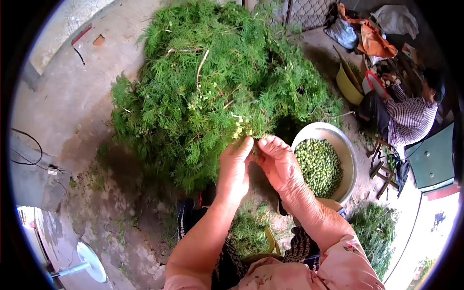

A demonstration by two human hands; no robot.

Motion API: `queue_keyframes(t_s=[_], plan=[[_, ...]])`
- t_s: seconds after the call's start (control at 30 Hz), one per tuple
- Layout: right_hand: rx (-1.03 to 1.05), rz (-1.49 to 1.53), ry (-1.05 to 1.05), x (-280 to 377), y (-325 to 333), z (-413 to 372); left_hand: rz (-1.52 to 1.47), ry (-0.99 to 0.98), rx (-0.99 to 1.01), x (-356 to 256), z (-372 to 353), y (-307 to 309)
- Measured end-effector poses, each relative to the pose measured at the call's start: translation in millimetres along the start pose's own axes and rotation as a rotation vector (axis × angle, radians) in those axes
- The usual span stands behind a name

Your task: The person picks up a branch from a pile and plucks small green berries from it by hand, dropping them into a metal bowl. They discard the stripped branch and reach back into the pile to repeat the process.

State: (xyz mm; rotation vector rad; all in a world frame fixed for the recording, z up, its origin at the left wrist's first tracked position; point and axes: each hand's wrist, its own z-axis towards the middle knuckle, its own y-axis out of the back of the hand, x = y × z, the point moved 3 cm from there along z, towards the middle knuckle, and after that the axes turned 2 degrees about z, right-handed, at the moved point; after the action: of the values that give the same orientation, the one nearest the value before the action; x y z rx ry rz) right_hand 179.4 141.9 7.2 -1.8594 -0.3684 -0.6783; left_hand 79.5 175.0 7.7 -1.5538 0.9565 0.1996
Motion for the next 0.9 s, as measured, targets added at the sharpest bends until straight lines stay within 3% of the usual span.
queue_keyframes(t_s=[0.1,0.23,0.33,0.37,0.53,0.57,0.67,0.7,0.8,0.9], plan=[[-0.024,-0.155,-0.033,0,-7,-1,-0.019,-0.041,0.014,-9,0,-3],[0.015,-0.637,0.022,6,-12,0,0.053,-0.164,-0.022,-14,5,6],[-0.139,-0.8,0.422,19,-16,-4,0.188,-0.288,-0.084,-17,4,5],[-0.093,-0.79,0.531,23,-14,-3,0.259,-0.338,-0.118,-14,4,6],[-0.028,-1.025,0.541,29,-18,6,0.478,-0.452,0.001,-8,7,-2],[-0.014,-1.011,0.473,29,-16,8,0.471,-0.379,-0.017,-5,10,3],[0.009,-0.976,0.34,32,-13,12,0.498,-0.479,0.035,-5,12,-3],[0.016,-0.964,0.31,34,-14,12,0.482,-0.433,0.039,-4,15,-2],[0.015,-0.885,0.215,37,-15,10,0.331,-0.346,0.065,-4,16,-6],[0.006,-0.525,0.055,37,-9,11,0.246,-0.276,-0.035,-3,14,-3]])
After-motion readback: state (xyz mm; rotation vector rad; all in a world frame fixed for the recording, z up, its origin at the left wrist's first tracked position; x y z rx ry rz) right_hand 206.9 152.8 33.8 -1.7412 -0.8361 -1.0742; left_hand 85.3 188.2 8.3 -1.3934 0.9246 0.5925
